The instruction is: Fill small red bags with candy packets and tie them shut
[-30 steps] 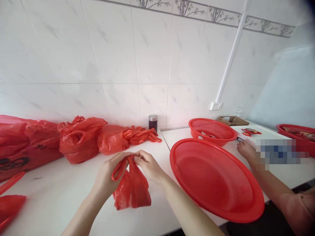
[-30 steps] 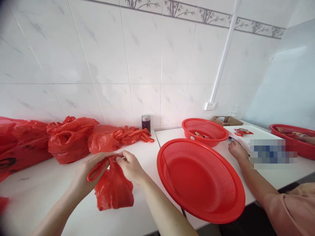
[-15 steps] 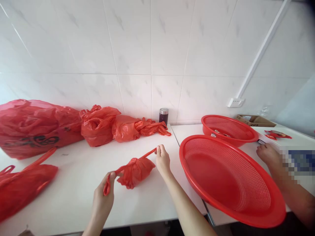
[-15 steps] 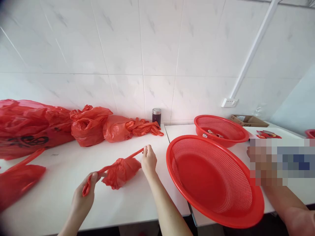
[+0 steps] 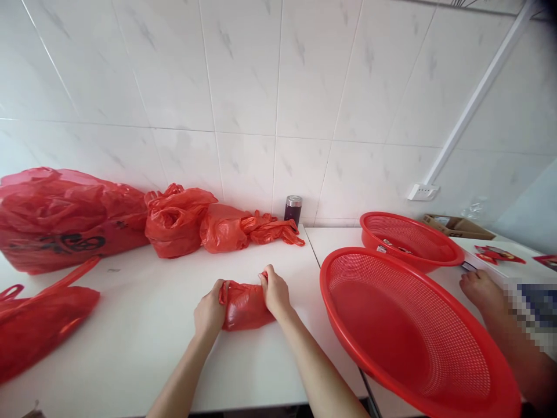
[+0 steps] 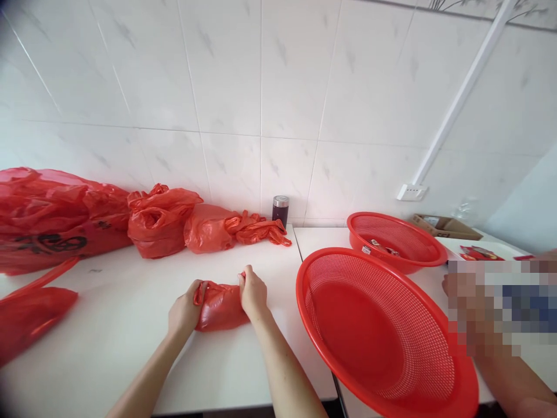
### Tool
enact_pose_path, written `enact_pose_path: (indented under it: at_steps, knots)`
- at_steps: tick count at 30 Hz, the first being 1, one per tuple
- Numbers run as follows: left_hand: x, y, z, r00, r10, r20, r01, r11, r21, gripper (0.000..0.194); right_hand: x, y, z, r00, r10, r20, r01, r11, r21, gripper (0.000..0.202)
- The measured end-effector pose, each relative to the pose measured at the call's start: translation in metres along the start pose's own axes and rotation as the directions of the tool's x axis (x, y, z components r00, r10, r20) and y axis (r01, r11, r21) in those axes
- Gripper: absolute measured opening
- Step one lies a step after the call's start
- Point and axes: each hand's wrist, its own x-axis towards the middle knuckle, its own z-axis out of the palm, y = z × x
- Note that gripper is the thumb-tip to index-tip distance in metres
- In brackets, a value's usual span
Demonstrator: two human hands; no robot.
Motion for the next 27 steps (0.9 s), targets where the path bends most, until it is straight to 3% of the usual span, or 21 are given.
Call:
enact_pose_path:
  at_steps: [6, 13, 17, 19, 22, 27]
  knots:
    - [0.012, -0.006, -0.002, 0.997, 0.046, 0.055, -0.054, 0.985, 0.161, 0.028, 0.011, 0.013, 0.011, 0.999, 0.040, -0.017, -0.041, 0.999, -0.021, 0.011]
    - [0.005, -0.012, 0.002, 0.995, 0.067, 0.068, -0.080, 0.975, 0.206, 0.031, 0.000, 0.017, 0.012, 0.991, 0.090, -0.095, -0.096, 0.994, -0.055, 0.017]
    - [0.004, -0.012, 0.004, 0.983, 0.178, -0.044, -0.172, 0.978, 0.118, 0.031, -0.006, 0.015, 0.010, 0.988, 0.095, -0.122, -0.105, 0.991, -0.078, 0.016]
    - [0.007, -0.005, 0.004, 0.990, 0.138, -0.021, -0.137, 0.990, 0.031, 0.033, -0.005, 0.014, 0.013, 0.990, 0.082, -0.114, -0.093, 0.991, -0.094, 0.015]
    - [0.010, 0.009, 0.003, 0.994, 0.002, 0.111, 0.010, 0.995, -0.102, 0.040, -0.001, 0.014, 0.014, 0.992, 0.063, -0.113, -0.071, 0.995, -0.075, 0.015]
    - [0.007, 0.009, -0.003, 0.996, -0.025, 0.081, 0.041, 0.980, -0.197, 0.037, 0.003, 0.021, 0.003, 0.979, 0.124, -0.159, -0.123, 0.992, 0.022, 0.020]
